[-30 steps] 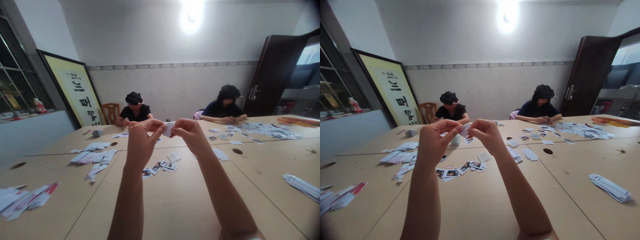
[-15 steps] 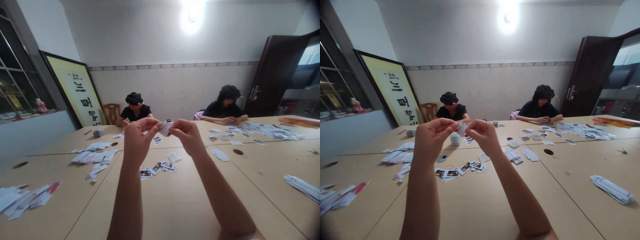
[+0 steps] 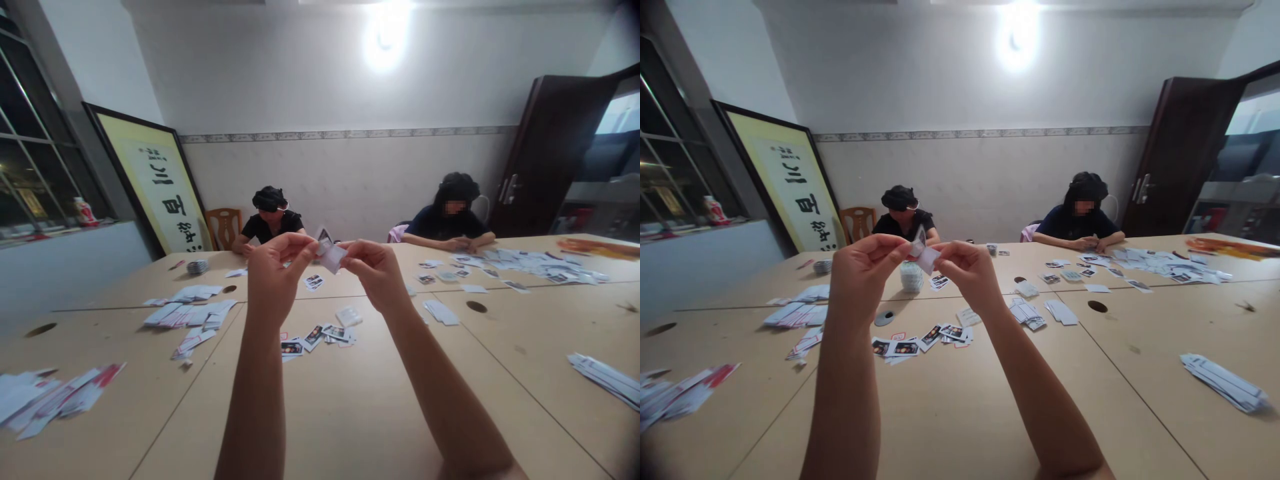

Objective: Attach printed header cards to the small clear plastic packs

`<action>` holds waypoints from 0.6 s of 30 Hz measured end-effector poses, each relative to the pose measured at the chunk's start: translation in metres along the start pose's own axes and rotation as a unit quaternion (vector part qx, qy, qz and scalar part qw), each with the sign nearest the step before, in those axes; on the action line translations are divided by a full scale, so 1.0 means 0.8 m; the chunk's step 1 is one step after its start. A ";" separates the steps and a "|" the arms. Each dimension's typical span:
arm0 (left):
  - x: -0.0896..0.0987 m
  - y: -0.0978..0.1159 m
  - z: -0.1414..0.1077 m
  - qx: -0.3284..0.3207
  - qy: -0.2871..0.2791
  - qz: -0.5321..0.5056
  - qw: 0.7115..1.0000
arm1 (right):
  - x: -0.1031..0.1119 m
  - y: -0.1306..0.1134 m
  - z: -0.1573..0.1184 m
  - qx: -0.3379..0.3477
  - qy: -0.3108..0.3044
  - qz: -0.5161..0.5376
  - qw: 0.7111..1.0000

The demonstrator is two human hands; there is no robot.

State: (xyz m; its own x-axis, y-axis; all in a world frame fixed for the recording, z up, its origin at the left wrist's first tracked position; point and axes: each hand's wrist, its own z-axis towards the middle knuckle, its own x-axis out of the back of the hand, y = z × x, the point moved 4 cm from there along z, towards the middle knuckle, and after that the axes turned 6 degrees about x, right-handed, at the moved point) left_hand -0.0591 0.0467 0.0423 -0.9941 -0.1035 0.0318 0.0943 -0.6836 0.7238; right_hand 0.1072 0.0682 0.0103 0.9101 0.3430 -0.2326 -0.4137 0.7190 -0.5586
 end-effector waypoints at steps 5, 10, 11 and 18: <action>0.001 -0.005 0.003 -0.007 -0.012 -0.022 1.000 | -0.001 -0.001 0.001 -0.007 -0.016 0.019 1.000; 0.001 -0.006 0.005 -0.004 -0.018 -0.044 0.999 | -0.001 0.000 0.001 -0.016 -0.012 0.028 0.999; 0.002 -0.007 0.005 -0.004 -0.016 -0.045 0.999 | -0.001 0.000 0.001 -0.017 -0.010 0.028 0.999; 0.003 -0.011 0.007 0.006 -0.004 -0.062 0.998 | -0.003 -0.002 0.002 -0.033 -0.011 0.047 0.998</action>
State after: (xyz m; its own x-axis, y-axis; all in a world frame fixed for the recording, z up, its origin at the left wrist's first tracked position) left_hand -0.0627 0.0564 0.0403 -0.9985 -0.0133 -0.0538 -0.0303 -0.6824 0.7304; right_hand 0.1054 0.0669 0.0132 0.8664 0.4206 -0.2693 -0.4939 0.6418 -0.5867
